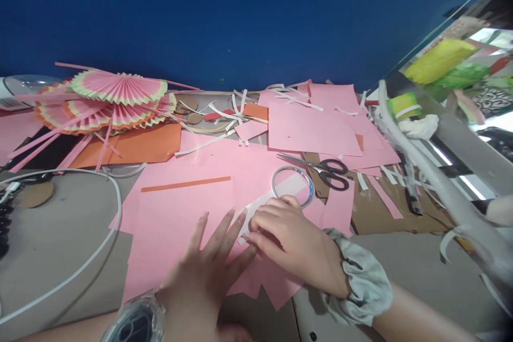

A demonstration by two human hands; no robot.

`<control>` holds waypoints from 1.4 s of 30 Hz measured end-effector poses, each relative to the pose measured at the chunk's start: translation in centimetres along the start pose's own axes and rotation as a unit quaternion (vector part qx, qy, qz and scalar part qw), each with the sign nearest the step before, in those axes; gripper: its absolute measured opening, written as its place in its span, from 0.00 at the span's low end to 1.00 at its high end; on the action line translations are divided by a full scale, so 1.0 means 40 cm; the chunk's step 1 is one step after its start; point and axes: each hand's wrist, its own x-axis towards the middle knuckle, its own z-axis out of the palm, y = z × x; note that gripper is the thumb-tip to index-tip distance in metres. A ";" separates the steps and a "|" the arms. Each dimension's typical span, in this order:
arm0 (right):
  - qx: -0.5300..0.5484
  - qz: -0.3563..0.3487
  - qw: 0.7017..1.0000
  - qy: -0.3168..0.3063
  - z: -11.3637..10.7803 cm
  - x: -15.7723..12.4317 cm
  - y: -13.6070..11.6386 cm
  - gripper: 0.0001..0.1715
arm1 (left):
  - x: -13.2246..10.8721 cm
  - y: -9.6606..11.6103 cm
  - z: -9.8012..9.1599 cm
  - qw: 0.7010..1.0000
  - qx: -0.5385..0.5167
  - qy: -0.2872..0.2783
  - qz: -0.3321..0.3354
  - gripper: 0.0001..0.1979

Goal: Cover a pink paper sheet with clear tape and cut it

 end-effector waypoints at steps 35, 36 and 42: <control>-0.036 -0.001 0.999 0.005 0.015 0.004 0.010 0.16 | -0.040 -0.070 -0.058 0.991 0.028 -0.040 0.128 0.30; -0.035 -0.001 0.999 0.005 0.015 0.004 0.011 0.16 | -0.038 -0.070 -0.058 0.991 0.024 -0.044 0.124 0.28; -0.028 0.002 1.000 0.005 0.017 0.003 0.011 0.16 | -0.040 -0.061 -0.059 0.993 0.028 -0.036 0.113 0.29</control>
